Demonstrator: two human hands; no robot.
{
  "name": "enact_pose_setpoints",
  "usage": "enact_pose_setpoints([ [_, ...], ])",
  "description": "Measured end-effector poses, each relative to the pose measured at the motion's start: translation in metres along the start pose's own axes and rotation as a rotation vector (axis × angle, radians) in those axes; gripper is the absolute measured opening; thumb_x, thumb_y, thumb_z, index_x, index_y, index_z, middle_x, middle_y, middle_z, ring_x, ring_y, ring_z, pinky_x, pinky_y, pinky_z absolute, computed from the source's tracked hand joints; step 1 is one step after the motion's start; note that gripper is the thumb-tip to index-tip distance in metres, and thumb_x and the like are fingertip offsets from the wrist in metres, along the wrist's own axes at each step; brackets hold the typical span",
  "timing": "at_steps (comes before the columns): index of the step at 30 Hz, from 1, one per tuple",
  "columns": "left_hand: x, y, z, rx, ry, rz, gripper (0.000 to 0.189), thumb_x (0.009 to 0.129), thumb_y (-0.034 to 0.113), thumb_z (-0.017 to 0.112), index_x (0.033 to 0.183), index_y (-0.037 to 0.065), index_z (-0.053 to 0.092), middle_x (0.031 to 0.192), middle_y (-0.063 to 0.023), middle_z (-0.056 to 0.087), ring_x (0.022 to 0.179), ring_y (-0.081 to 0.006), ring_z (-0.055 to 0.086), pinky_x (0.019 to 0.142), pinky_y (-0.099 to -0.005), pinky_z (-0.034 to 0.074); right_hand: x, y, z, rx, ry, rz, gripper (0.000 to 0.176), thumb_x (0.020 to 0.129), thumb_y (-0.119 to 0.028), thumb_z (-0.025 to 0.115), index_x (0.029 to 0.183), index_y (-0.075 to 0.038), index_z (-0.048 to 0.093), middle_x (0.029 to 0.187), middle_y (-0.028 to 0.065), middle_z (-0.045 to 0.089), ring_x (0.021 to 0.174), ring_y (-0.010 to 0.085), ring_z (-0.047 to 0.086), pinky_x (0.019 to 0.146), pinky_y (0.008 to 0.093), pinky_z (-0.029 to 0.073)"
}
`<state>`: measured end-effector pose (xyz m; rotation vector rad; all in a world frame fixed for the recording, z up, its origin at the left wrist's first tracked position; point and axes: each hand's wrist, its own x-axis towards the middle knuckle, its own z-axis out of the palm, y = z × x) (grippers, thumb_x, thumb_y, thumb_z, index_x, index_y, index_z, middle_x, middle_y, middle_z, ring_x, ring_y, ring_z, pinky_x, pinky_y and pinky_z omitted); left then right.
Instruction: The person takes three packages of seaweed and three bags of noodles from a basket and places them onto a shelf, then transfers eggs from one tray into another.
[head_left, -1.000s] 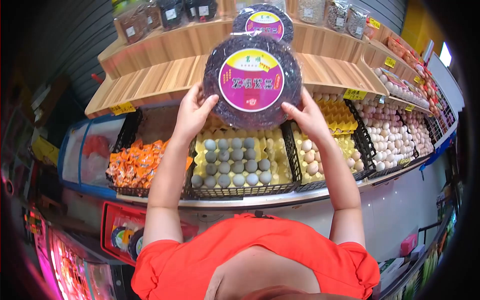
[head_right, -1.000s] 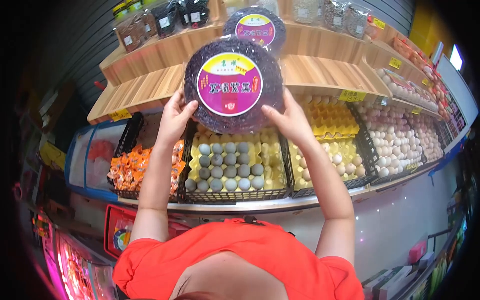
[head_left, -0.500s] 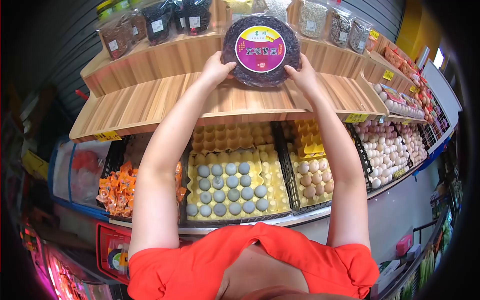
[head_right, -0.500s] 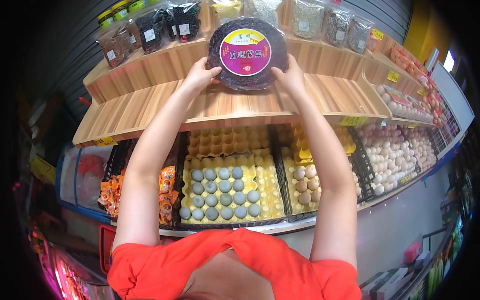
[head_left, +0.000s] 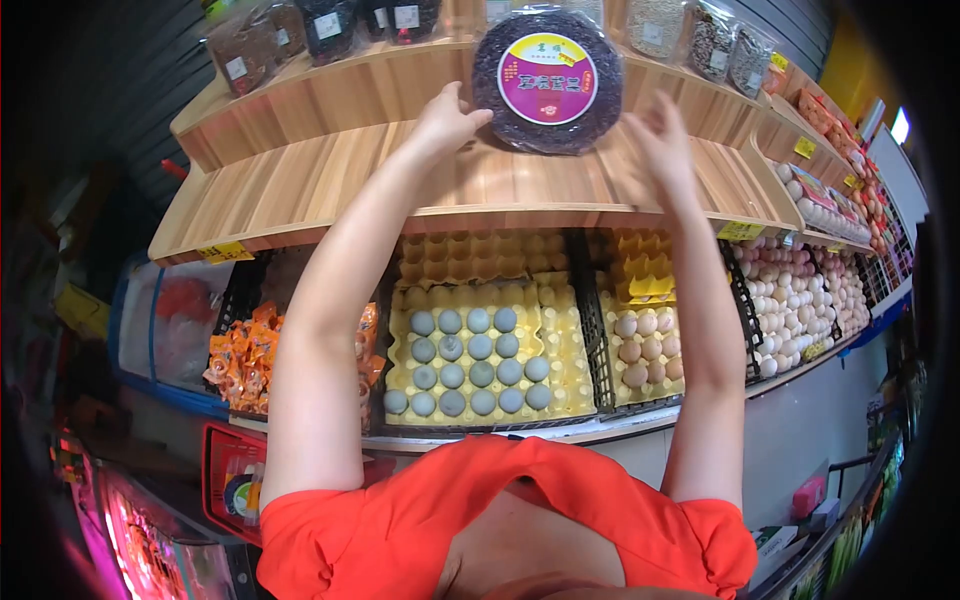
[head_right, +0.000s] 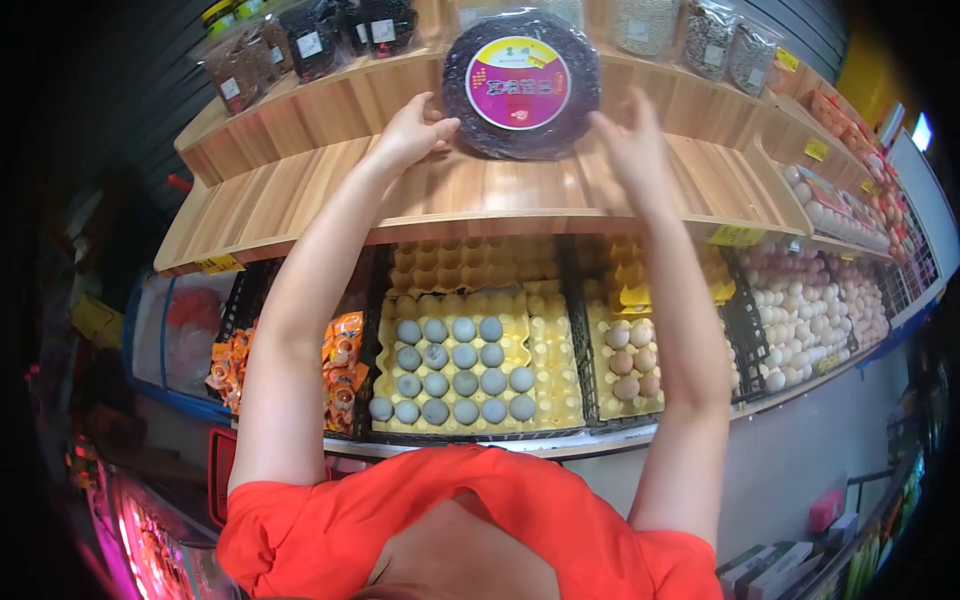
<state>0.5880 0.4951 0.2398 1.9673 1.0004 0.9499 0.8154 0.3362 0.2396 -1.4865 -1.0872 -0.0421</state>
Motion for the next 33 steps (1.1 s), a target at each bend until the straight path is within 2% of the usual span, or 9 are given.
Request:
enact_pose_setpoints([
  [2,-0.050,0.023,-0.019,0.010,0.004,0.072,0.065,0.083,0.010,0.063,0.137,-0.001,0.029,0.115,-0.0172,0.051,0.099,-0.0211,0.056,0.083,-0.0294,0.050,-0.051,-0.083,-0.063,0.206,0.104,-0.213,0.047,0.086,-0.018,0.059,0.128,-0.002,0.046,0.119,0.0148,0.054,0.112,0.0239,0.050,0.097,0.0340,0.038],
  [3,-0.064,0.014,-0.026,0.026,0.030,0.053,0.065,0.083,0.010,0.063,0.137,-0.001,0.029,0.115,-0.0172,0.051,0.099,-0.0211,0.056,0.083,-0.0294,0.050,-0.065,-0.094,-0.105,-0.128,0.249,-0.607,0.038,0.089,-0.015,0.051,0.124,-0.001,0.050,0.115,0.0136,0.055,0.108,0.0239,0.053,0.092,0.0308,0.041],
  [4,-0.079,0.001,-0.031,-0.044,0.031,0.236,0.062,0.084,0.008,0.061,0.137,0.000,0.029,0.115,-0.0162,0.051,0.102,-0.0209,0.054,0.086,-0.0310,0.048,-0.077,-0.117,-0.165,0.223,0.114,-0.536,0.041,0.085,-0.011,0.050,0.124,0.003,0.048,0.128,0.0147,0.048,0.119,0.0223,0.045,0.098,0.0308,0.038],
  [5,-0.098,-0.008,-0.035,-0.107,0.024,0.421,0.060,0.085,0.006,0.059,0.137,0.000,0.030,0.115,-0.0152,0.051,0.105,-0.0207,0.053,0.089,-0.0327,0.046,-0.123,-0.101,-0.261,0.252,0.098,-0.526,0.041,0.085,-0.011,0.050,0.124,0.003,0.048,0.128,0.0147,0.048,0.119,0.0223,0.045,0.098,0.0308,0.038],
  [7,-0.159,0.000,-0.037,-0.226,0.008,0.384,0.056,0.085,0.001,0.056,0.136,0.000,0.032,0.114,-0.0131,0.051,0.105,-0.0180,0.052,0.088,-0.0310,0.046,-0.173,-0.231,-0.227,0.518,0.282,-1.412,0.025,0.093,-0.034,0.043,0.097,-0.013,0.056,0.117,0.0136,0.050,0.114,0.0314,0.044,0.087,0.0437,0.038],
  [9,-0.204,-0.014,-0.028,-0.284,0.005,0.451,0.058,0.083,-0.004,0.057,0.135,0.000,0.033,0.109,-0.0121,0.056,0.100,-0.0181,0.057,0.087,-0.0298,0.047,-0.163,-0.215,-0.233,0.551,0.304,-1.395,0.025,0.093,-0.035,0.043,0.097,-0.013,0.055,0.117,0.0137,0.050,0.114,0.0314,0.044,0.088,0.0439,0.038],
  [16,-0.289,-0.046,0.003,-0.369,0.007,0.216,0.053,0.085,-0.001,0.057,0.134,0.000,0.035,0.103,-0.0111,0.058,0.096,-0.0174,0.059,0.085,-0.0295,0.048,-0.194,-0.202,-0.260,0.543,0.363,-1.333,0.029,0.093,-0.037,0.042,0.103,-0.012,0.052,0.121,0.0142,0.047,0.117,0.0315,0.043,0.091,0.0451,0.035],
  [25,-0.358,-0.040,-0.005,-0.119,0.004,0.176,0.050,0.085,-0.001,0.057,0.132,-0.001,0.038,0.099,-0.0115,0.060,0.092,-0.0175,0.061,0.084,-0.0298,0.048,-0.216,-0.198,-0.288,0.518,0.331,-1.273,0.036,0.093,-0.041,0.040,0.111,-0.011,0.048,0.126,0.0148,0.044,0.119,0.0316,0.041,0.095,0.0466,0.031],
  [33,-0.429,-0.066,-0.053,-0.050,0.186,0.043,0.050,0.081,-0.001,0.059,0.128,0.001,0.044,0.094,-0.0095,0.064,0.086,-0.0138,0.061,0.078,-0.0269,0.049,-0.213,-0.209,-0.216,0.766,0.196,-1.215,0.043,0.092,-0.044,0.039,0.118,-0.010,0.044,0.131,0.0153,0.041,0.122,0.0316,0.039,0.098,0.0480,0.028],
])
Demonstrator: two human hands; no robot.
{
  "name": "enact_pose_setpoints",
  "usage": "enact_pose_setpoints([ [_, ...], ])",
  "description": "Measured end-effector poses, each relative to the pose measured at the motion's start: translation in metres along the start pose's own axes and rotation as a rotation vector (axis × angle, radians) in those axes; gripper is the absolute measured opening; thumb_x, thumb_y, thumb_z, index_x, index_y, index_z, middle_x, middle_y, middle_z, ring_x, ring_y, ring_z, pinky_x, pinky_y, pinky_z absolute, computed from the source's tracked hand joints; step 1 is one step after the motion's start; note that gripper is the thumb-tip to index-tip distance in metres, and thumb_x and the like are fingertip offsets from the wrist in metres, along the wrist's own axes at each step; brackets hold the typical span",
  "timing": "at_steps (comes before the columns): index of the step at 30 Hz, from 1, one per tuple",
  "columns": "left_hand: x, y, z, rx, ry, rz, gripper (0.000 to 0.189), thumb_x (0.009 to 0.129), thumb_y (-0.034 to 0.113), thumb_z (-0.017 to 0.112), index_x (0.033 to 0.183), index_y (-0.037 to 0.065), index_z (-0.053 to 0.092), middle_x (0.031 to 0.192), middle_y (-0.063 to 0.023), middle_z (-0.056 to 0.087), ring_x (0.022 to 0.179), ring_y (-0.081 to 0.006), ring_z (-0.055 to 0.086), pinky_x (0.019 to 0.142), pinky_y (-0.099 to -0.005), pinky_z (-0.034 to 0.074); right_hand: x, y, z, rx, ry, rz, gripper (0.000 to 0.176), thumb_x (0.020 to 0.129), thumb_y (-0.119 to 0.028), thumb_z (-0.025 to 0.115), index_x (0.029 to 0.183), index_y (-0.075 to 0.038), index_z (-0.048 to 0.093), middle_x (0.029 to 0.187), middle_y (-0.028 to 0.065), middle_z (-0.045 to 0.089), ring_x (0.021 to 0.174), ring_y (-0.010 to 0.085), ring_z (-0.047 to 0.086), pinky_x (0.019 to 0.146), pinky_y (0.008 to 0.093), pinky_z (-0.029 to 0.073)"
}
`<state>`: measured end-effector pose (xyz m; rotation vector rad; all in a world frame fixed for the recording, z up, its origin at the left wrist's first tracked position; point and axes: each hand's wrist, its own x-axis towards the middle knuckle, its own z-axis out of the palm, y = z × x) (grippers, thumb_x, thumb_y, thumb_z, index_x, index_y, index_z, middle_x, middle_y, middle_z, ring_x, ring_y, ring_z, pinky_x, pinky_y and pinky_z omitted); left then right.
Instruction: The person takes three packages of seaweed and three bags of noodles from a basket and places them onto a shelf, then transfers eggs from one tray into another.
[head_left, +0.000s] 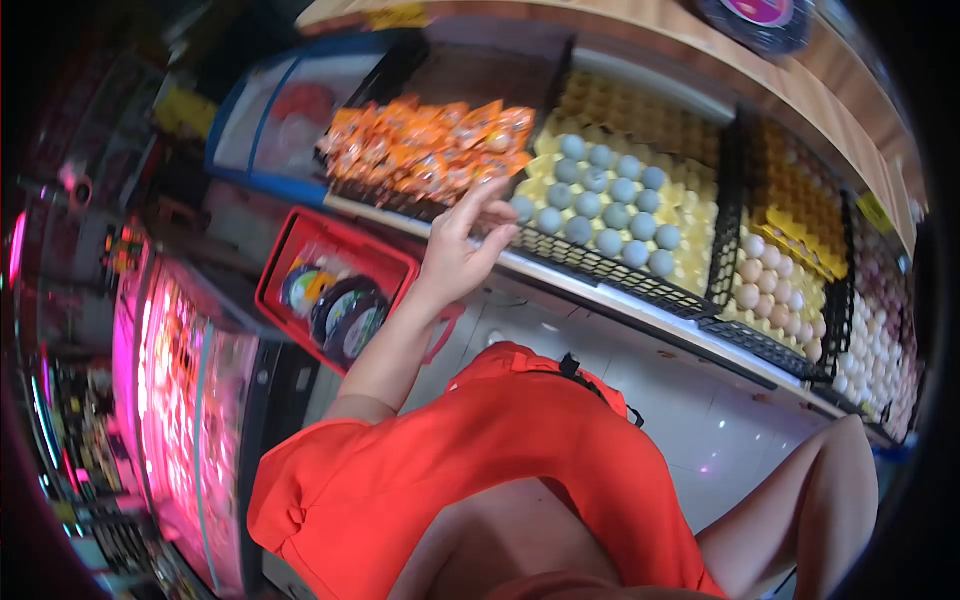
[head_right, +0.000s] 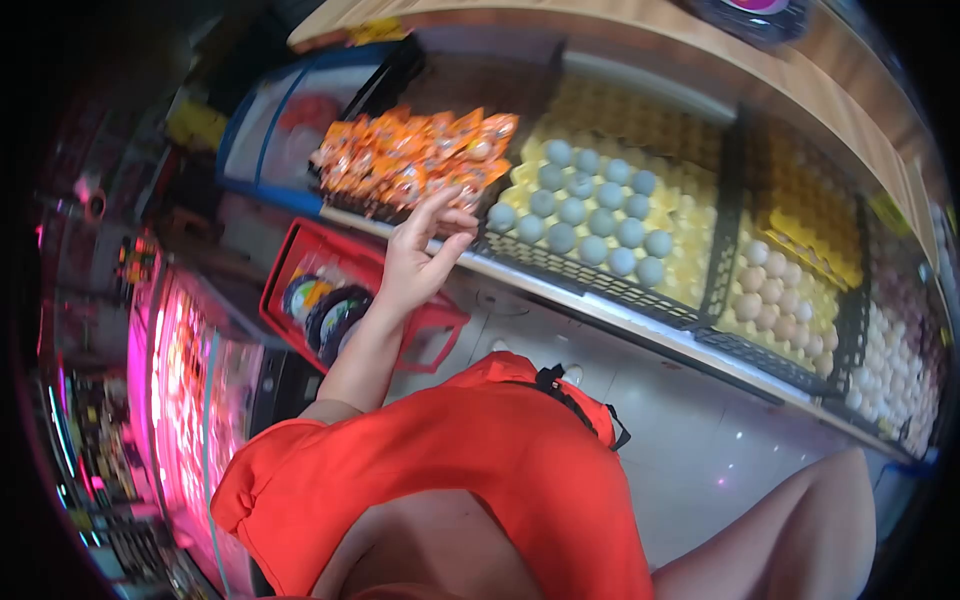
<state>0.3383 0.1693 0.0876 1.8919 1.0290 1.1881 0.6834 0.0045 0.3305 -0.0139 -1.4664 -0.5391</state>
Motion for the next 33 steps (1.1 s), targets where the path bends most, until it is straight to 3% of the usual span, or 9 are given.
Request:
enact_pose_setpoints([
  [11,-0.160,-0.078,-0.195,0.409,0.452,-0.293,0.048,0.080,0.001,0.062,0.125,0.000,0.047,0.093,-0.0099,0.063,0.085,-0.0148,0.062,0.075,-0.0283,0.050,-0.070,0.034,0.227,0.455,0.155,0.096,0.053,0.092,-0.048,0.037,0.128,-0.009,0.039,0.137,0.0160,0.037,0.125,0.0318,0.036,0.103,0.0498,0.024],
  [17,-0.279,-0.132,-0.294,0.524,0.535,-0.716,0.051,0.077,0.011,0.069,0.122,-0.001,0.049,0.104,-0.0137,0.060,0.097,-0.0209,0.060,0.083,-0.0322,0.048,-0.064,0.002,0.347,0.596,0.091,0.096,0.059,0.092,-0.051,0.036,0.133,-0.009,0.036,0.140,0.0165,0.034,0.127,0.0318,0.035,0.106,0.0509,0.021],
  [18,-0.295,-0.136,-0.293,0.708,0.414,-0.788,0.054,0.075,0.015,0.072,0.122,-0.001,0.049,0.107,-0.0153,0.060,0.101,-0.0247,0.059,0.085,-0.0348,0.047,-0.091,-0.001,0.376,0.652,0.384,0.344,0.051,0.093,-0.050,0.027,0.141,-0.031,0.027,0.148,-0.0102,0.024,0.138,0.0150,0.016,0.113,0.0411,0.007],
  [19,-0.303,-0.137,-0.291,0.682,0.417,-0.811,0.054,0.075,0.015,0.072,0.122,-0.001,0.049,0.107,-0.0153,0.060,0.101,-0.0247,0.059,0.085,-0.0348,0.047,-0.132,-0.004,0.394,0.809,0.450,0.558,0.055,0.090,-0.056,0.039,0.140,-0.036,0.030,0.147,-0.0034,0.027,0.134,0.0216,0.024,0.106,0.0393,0.023],
  [21,-0.307,-0.139,-0.285,0.619,0.187,-0.873,0.057,0.072,0.018,0.074,0.121,0.000,0.050,0.111,-0.0176,0.058,0.104,-0.0308,0.056,0.090,-0.0370,0.045,-0.202,-0.024,0.418,-0.173,-0.550,1.453,0.030,0.081,-0.010,0.052,0.108,0.002,0.058,0.109,0.0155,0.059,0.090,0.0229,0.059,0.079,0.0311,0.046],
  [22,-0.309,-0.141,-0.279,0.533,0.163,-0.897,0.051,0.071,0.016,0.073,0.116,0.000,0.053,0.110,-0.0170,0.058,0.104,-0.0311,0.056,0.091,-0.0362,0.044,-0.259,-0.023,0.440,0.088,-0.989,0.977,0.032,0.080,-0.010,0.059,0.111,-0.001,0.058,0.107,0.0126,0.060,0.091,0.0228,0.060,0.080,0.0315,0.047],
  [23,-0.310,-0.144,-0.273,0.516,0.165,-0.905,0.051,0.071,0.016,0.073,0.116,0.000,0.053,0.110,-0.0170,0.058,0.104,-0.0311,0.056,0.091,-0.0362,0.044,-0.304,-0.035,0.457,0.453,-1.045,1.260,0.035,0.078,-0.007,0.063,0.112,-0.003,0.058,0.109,0.0113,0.060,0.100,0.0241,0.059,0.088,0.0333,0.045],
  [27,-0.326,-0.167,-0.251,0.344,0.219,-0.949,0.038,0.074,0.014,0.071,0.105,-0.001,0.056,0.105,-0.0143,0.059,0.096,-0.0285,0.058,0.085,-0.0351,0.046,-0.458,-0.088,0.471,0.581,-1.357,1.073,0.051,0.074,0.000,0.065,0.123,-0.005,0.050,0.118,0.0156,0.056,0.112,0.0301,0.053,0.096,0.0359,0.042],
  [33,-0.332,-0.186,-0.232,0.181,0.415,-0.858,0.034,0.076,0.016,0.068,0.103,-0.001,0.056,0.092,-0.0159,0.061,0.086,-0.0325,0.060,0.075,-0.0372,0.047,-0.522,-0.125,0.487,0.739,-1.620,1.137,0.054,0.072,-0.002,0.067,0.123,-0.011,0.052,0.119,0.0149,0.056,0.113,0.0308,0.051,0.096,0.0377,0.042],
])
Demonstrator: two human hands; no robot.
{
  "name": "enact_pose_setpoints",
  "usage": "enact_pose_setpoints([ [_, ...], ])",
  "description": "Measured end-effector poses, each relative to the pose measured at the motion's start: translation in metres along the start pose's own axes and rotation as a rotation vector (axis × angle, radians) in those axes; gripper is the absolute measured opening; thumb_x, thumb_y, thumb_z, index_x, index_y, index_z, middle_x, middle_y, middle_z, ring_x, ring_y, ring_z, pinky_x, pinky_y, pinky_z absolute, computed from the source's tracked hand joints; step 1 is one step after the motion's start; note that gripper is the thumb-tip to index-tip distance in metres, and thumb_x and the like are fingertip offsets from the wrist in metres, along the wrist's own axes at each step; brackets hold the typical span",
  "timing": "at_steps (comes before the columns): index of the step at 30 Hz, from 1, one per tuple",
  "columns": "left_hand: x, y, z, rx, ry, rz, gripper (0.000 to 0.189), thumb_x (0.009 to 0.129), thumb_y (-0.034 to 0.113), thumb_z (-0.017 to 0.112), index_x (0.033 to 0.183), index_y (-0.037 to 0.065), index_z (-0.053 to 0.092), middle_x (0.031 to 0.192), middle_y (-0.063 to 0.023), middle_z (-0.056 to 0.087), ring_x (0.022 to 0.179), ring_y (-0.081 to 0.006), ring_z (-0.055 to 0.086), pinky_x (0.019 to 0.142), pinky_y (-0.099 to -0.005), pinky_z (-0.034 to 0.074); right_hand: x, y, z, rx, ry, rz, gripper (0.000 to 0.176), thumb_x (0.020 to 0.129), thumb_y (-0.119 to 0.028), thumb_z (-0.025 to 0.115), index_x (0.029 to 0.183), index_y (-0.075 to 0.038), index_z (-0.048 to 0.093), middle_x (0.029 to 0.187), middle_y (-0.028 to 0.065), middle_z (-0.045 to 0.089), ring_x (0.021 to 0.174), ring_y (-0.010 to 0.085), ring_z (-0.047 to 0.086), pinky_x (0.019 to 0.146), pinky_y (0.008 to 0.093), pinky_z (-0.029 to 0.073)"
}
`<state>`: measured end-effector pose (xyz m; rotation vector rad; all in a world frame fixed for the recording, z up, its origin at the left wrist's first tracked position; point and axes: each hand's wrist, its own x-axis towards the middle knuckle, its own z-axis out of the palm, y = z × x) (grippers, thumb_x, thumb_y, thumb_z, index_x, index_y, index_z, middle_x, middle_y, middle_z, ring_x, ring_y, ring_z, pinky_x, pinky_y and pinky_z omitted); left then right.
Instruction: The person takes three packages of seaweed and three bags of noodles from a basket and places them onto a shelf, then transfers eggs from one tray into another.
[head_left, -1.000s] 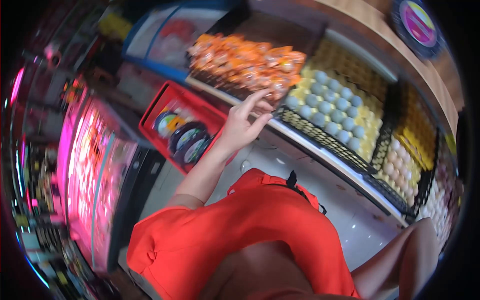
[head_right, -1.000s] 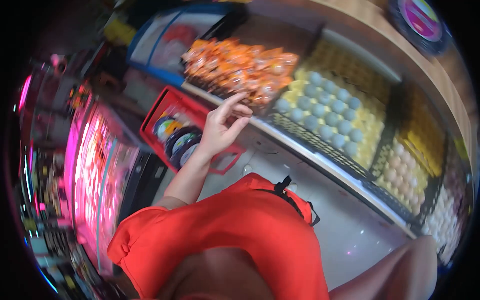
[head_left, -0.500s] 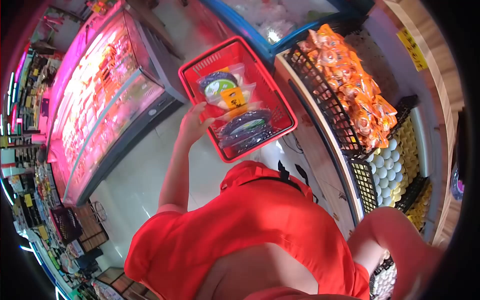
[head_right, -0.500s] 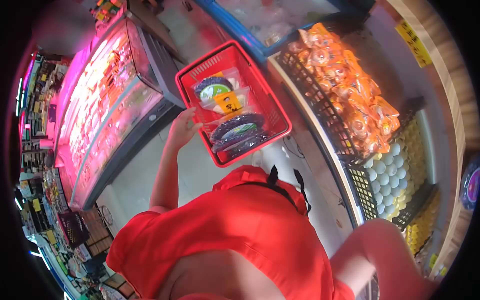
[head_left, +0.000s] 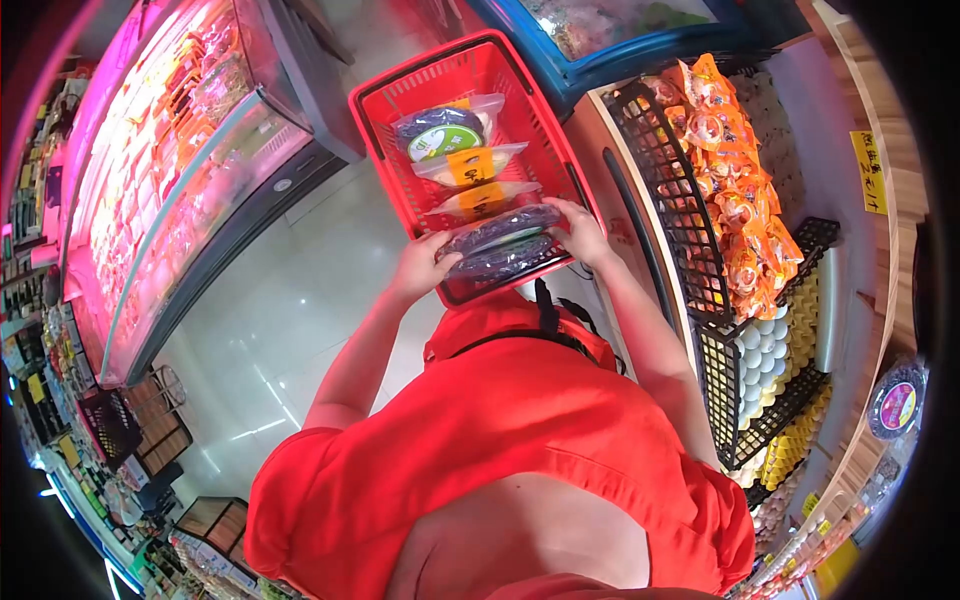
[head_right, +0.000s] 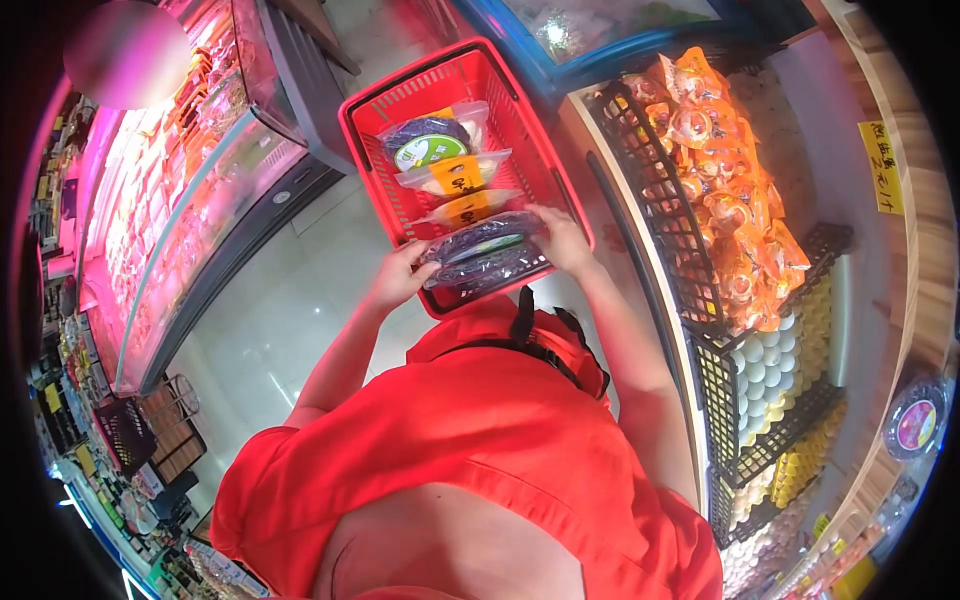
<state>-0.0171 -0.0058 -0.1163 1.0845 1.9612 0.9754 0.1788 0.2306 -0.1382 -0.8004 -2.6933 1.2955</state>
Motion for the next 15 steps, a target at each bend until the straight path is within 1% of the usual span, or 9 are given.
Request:
enact_pose_setpoints([
  [3,0.004,0.004,0.000,0.031,0.020,0.015,0.032,0.077,0.015,0.067,0.103,-0.001,0.057,0.088,-0.0155,0.060,0.080,-0.0291,0.061,0.072,-0.0359,0.047,0.009,0.008,0.004,0.158,0.004,0.110,0.042,0.076,-0.005,0.065,0.117,-0.009,0.056,0.114,0.0142,0.059,0.103,0.0277,0.058,0.089,0.0358,0.046],
  [5,0.009,0.010,-0.005,-0.030,0.033,-0.057,0.029,0.080,0.012,0.066,0.105,0.000,0.058,0.088,-0.0115,0.063,0.078,-0.0202,0.062,0.071,-0.0318,0.048,0.008,0.008,-0.004,0.211,0.009,0.158,0.038,0.079,-0.006,0.064,0.116,-0.008,0.057,0.112,0.0140,0.061,0.100,0.0255,0.060,0.087,0.0343,0.047],
  [6,0.013,0.015,-0.006,-0.034,0.033,-0.053,0.029,0.080,0.012,0.066,0.105,0.000,0.058,0.088,-0.0115,0.063,0.078,-0.0202,0.062,0.071,-0.0318,0.048,0.005,-0.005,-0.017,0.271,0.023,0.201,0.035,0.081,-0.007,0.063,0.115,-0.007,0.057,0.110,0.0130,0.062,0.099,0.0220,0.061,0.085,0.0322,0.046],
  [8,0.024,0.027,-0.010,-0.345,0.200,-0.024,0.028,0.082,0.009,0.065,0.107,0.000,0.058,0.089,-0.0081,0.065,0.080,-0.0127,0.061,0.072,-0.0281,0.048,0.001,-0.023,-0.035,0.327,0.050,0.242,0.033,0.083,-0.008,0.062,0.115,-0.006,0.057,0.108,0.0121,0.063,0.097,0.0184,0.061,0.084,0.0301,0.046],
  [9,0.031,0.033,-0.014,-0.344,0.217,0.024,0.026,0.085,0.006,0.062,0.109,-0.001,0.058,0.097,-0.0055,0.065,0.085,-0.0094,0.059,0.075,-0.0258,0.048,-0.001,-0.028,-0.042,0.405,0.096,0.214,0.032,0.084,-0.007,0.061,0.116,-0.005,0.056,0.106,0.0106,0.063,0.097,0.0154,0.060,0.084,0.0286,0.045],
  [10,0.039,0.040,-0.017,-0.343,0.211,0.040,0.026,0.085,0.006,0.062,0.109,-0.001,0.058,0.097,-0.0055,0.065,0.085,-0.0094,0.059,0.075,-0.0258,0.048,-0.004,-0.038,-0.050,0.483,0.145,0.186,0.032,0.085,-0.007,0.060,0.116,-0.003,0.055,0.105,0.0091,0.064,0.096,0.0124,0.058,0.084,0.0270,0.045],
  [11,0.047,0.049,-0.018,-0.460,0.245,0.095,0.027,0.086,0.006,0.061,0.112,-0.001,0.056,0.098,-0.0048,0.064,0.086,-0.0092,0.059,0.075,-0.0252,0.048,-0.009,-0.049,-0.055,0.632,0.201,0.138,0.032,0.087,-0.006,0.059,0.118,0.001,0.053,0.104,0.0072,0.063,0.096,0.0120,0.056,0.086,0.0270,0.044],
  [12,0.055,0.056,-0.017,-0.579,0.274,0.151,0.028,0.087,0.005,0.059,0.114,-0.001,0.055,0.099,-0.0041,0.063,0.086,-0.0090,0.059,0.076,-0.0246,0.047,-0.014,-0.061,-0.062,0.630,0.225,0.136,0.032,0.087,-0.006,0.059,0.118,0.001,0.053,0.104,0.0072,0.063,0.096,0.0120,0.056,0.086,0.0270,0.044],
  [15,0.069,0.091,-0.022,-0.711,0.219,0.155,0.029,0.090,0.006,0.056,0.118,-0.001,0.053,0.104,-0.0043,0.062,0.092,-0.0096,0.057,0.082,-0.0241,0.045,-0.036,-0.073,-0.078,0.861,0.302,0.173,0.035,0.089,-0.008,0.058,0.120,0.004,0.050,0.109,0.0070,0.061,0.100,0.0129,0.054,0.089,0.0274,0.042],
])
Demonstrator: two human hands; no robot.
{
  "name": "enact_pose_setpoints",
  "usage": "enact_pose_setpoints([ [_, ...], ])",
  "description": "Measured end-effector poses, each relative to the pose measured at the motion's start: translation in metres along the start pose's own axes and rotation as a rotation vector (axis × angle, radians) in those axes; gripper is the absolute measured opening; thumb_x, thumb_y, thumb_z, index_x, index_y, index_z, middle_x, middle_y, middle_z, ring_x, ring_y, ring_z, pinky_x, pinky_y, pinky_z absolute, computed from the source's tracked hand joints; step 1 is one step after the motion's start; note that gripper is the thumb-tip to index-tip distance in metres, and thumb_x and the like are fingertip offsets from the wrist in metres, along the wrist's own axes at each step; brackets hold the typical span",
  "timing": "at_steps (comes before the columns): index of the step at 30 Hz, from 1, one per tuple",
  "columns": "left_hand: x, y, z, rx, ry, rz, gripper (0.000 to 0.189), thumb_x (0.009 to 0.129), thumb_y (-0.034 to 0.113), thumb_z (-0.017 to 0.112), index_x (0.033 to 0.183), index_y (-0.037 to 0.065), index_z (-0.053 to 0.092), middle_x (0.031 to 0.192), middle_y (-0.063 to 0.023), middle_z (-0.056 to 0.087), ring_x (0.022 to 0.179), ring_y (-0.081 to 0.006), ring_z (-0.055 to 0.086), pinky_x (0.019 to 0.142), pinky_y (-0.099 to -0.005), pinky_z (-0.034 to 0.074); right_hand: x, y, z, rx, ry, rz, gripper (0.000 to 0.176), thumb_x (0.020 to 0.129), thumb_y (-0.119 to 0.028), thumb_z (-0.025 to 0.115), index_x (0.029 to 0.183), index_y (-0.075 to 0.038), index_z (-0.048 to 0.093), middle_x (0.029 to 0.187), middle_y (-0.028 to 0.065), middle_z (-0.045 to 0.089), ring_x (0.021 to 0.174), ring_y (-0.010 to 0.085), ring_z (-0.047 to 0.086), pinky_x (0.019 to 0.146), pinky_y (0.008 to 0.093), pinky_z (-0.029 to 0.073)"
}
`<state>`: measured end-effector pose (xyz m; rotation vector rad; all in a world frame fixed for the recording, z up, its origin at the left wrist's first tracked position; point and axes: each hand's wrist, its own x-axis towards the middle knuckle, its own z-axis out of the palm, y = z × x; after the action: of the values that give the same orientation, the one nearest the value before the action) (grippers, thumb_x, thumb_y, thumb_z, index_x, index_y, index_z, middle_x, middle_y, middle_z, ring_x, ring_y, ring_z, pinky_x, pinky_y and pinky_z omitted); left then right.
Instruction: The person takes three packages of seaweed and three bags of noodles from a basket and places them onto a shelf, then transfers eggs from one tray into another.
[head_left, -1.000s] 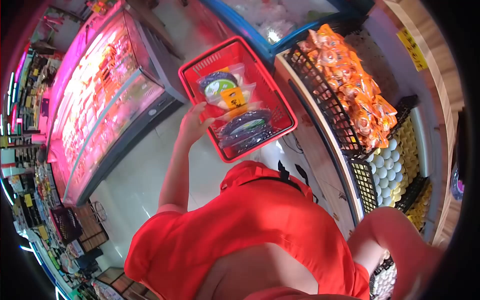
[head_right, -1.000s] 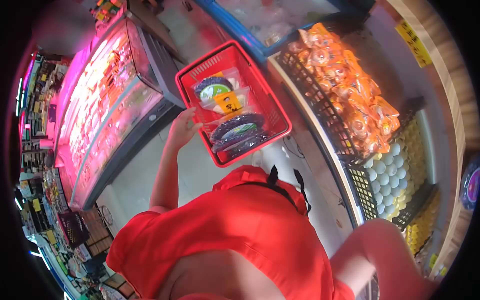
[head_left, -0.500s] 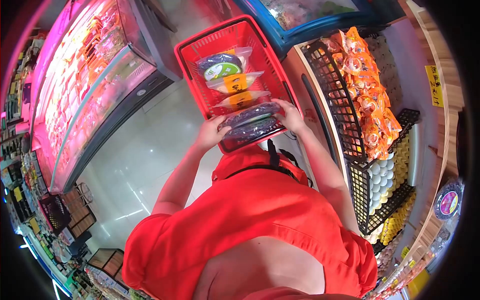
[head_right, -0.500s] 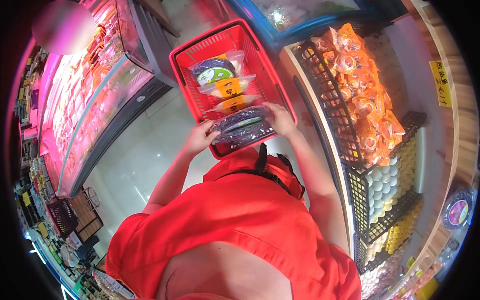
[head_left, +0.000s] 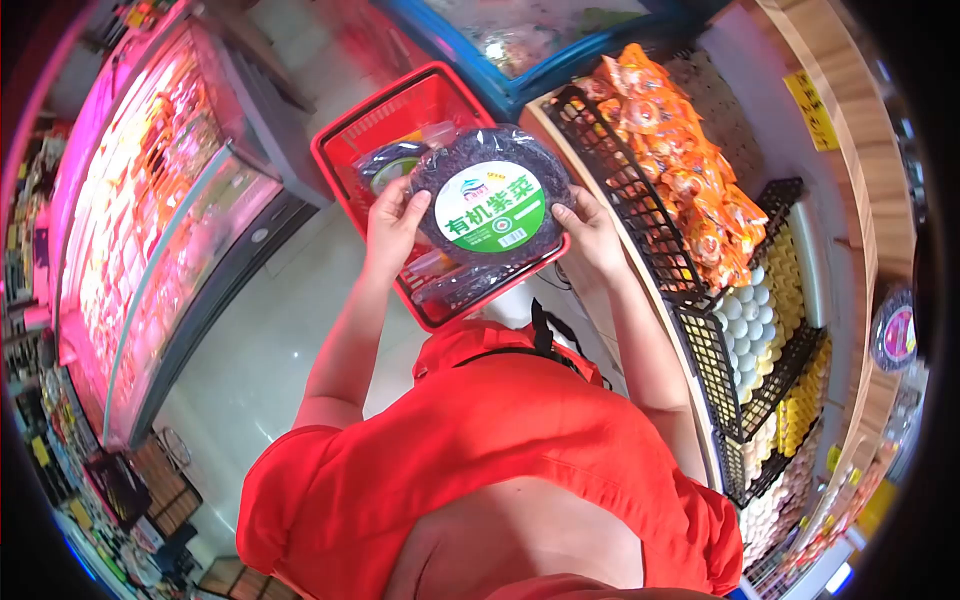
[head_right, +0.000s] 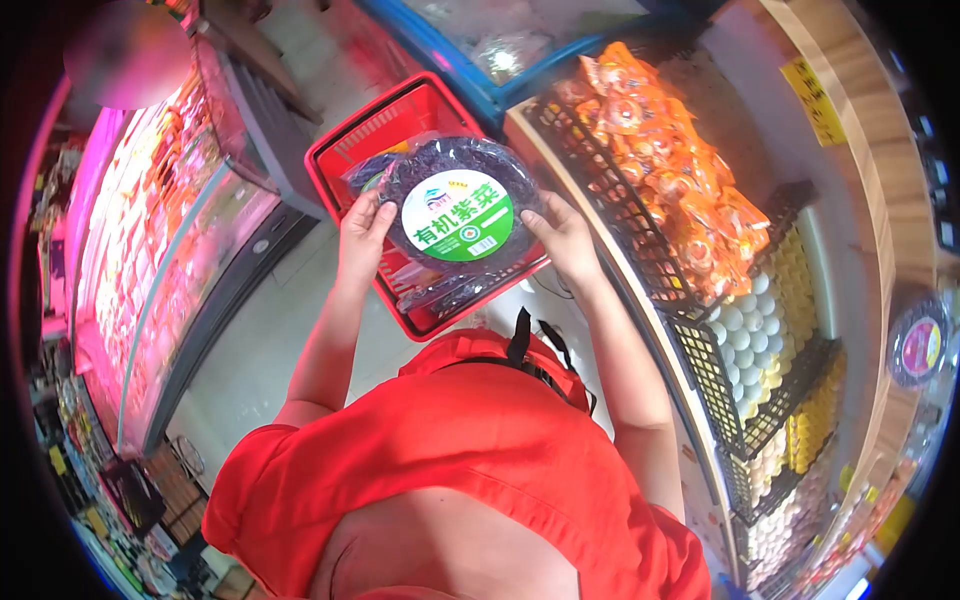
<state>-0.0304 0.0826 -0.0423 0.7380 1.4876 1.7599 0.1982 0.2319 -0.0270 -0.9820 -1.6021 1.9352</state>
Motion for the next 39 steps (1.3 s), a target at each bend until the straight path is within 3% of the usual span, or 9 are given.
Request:
enact_pose_setpoints([
  [6,0.012,0.014,0.051,-0.225,-0.312,-0.086,0.038,0.093,0.009,0.049,0.128,0.000,0.039,0.127,-0.0081,0.048,0.116,-0.0170,0.047,0.098,-0.0310,0.038,-0.056,-0.008,-0.033,0.229,0.206,-0.042,0.034,0.090,-0.013,0.057,0.121,-0.003,0.050,0.107,0.0025,0.061,0.094,0.0099,0.056,0.084,0.0273,0.044],
  [12,-0.024,0.021,0.129,-0.258,-0.563,-0.136,0.048,0.085,0.004,0.060,0.129,0.002,0.039,0.110,-0.0068,0.055,0.099,-0.0135,0.055,0.083,-0.0277,0.046,-0.127,-0.026,-0.075,0.544,0.437,-0.191,0.032,0.091,-0.014,0.055,0.122,-0.010,0.049,0.106,-0.0022,0.059,0.078,0.0041,0.050,0.069,0.0230,0.040],
  [16,-0.061,0.043,0.191,-0.181,-0.640,-0.076,0.047,0.086,0.006,0.061,0.128,0.003,0.040,0.108,-0.0052,0.056,0.092,-0.0113,0.057,0.075,-0.0256,0.049,-0.186,-0.027,-0.109,0.592,0.509,-0.336,0.027,0.090,-0.016,0.058,0.116,-0.011,0.053,0.105,-0.0021,0.062,0.087,0.0065,0.058,0.074,0.0249,0.047],
  [20,-0.115,0.058,0.266,-0.167,-0.715,0.014,0.043,0.086,0.005,0.060,0.125,0.002,0.043,0.107,-0.0034,0.058,0.091,-0.0089,0.056,0.071,-0.0226,0.047,-0.274,-0.041,-0.141,0.512,0.650,-0.429,0.029,0.090,-0.013,0.057,0.119,-0.009,0.051,0.105,-0.0025,0.060,0.082,0.0041,0.054,0.068,0.0205,0.043],
  [27,-0.184,0.061,0.380,-0.200,-0.951,0.109,0.047,0.085,0.002,0.060,0.127,0.001,0.040,0.109,-0.0053,0.056,0.094,-0.0088,0.054,0.075,-0.0219,0.046,-0.403,-0.030,-0.209,0.249,0.842,-0.514,0.039,0.089,-0.010,0.057,0.127,-0.006,0.047,0.110,0.0011,0.057,0.094,0.0082,0.054,0.080,0.0247,0.046],
  [35,-0.218,0.102,0.509,-0.147,-1.186,0.325,0.049,0.084,0.002,0.060,0.128,0.004,0.039,0.097,-0.0013,0.055,0.082,-0.0071,0.053,0.068,-0.0224,0.048,-0.475,-0.062,-0.280,0.038,1.187,-0.731,0.023,0.088,-0.011,0.057,0.110,-0.005,0.054,0.092,-0.0012,0.057,0.080,0.0061,0.050,0.073,0.0220,0.041],
  [36,-0.219,0.109,0.525,-0.137,-1.204,0.362,0.049,0.083,0.002,0.060,0.128,0.003,0.039,0.093,-0.0006,0.055,0.080,-0.0068,0.053,0.068,-0.0225,0.049,-0.479,-0.067,-0.291,0.035,1.209,-0.752,0.024,0.089,-0.010,0.057,0.111,-0.004,0.053,0.094,-0.0015,0.057,0.081,0.0054,0.050,0.073,0.0225,0.041],
  [37,-0.221,0.117,0.542,-0.172,-1.235,0.373,0.049,0.084,0.001,0.059,0.128,0.003,0.039,0.094,-0.0014,0.056,0.082,-0.0071,0.054,0.069,-0.0233,0.049,-0.485,-0.074,-0.304,0.064,1.198,-0.725,0.039,0.088,-0.005,0.056,0.125,0.002,0.045,0.118,0.0075,0.055,0.108,0.0137,0.051,0.094,0.0277,0.039],
  [39,-0.215,0.122,0.580,-0.135,-1.273,0.444,0.053,0.085,0.001,0.058,0.132,0.004,0.035,0.094,-0.0025,0.057,0.084,-0.0078,0.055,0.070,-0.0238,0.049,-0.493,-0.090,-0.328,0.005,1.227,-0.814,0.040,0.087,-0.004,0.056,0.125,0.003,0.044,0.118,0.0087,0.055,0.108,0.0146,0.051,0.095,0.0287,0.039],
])
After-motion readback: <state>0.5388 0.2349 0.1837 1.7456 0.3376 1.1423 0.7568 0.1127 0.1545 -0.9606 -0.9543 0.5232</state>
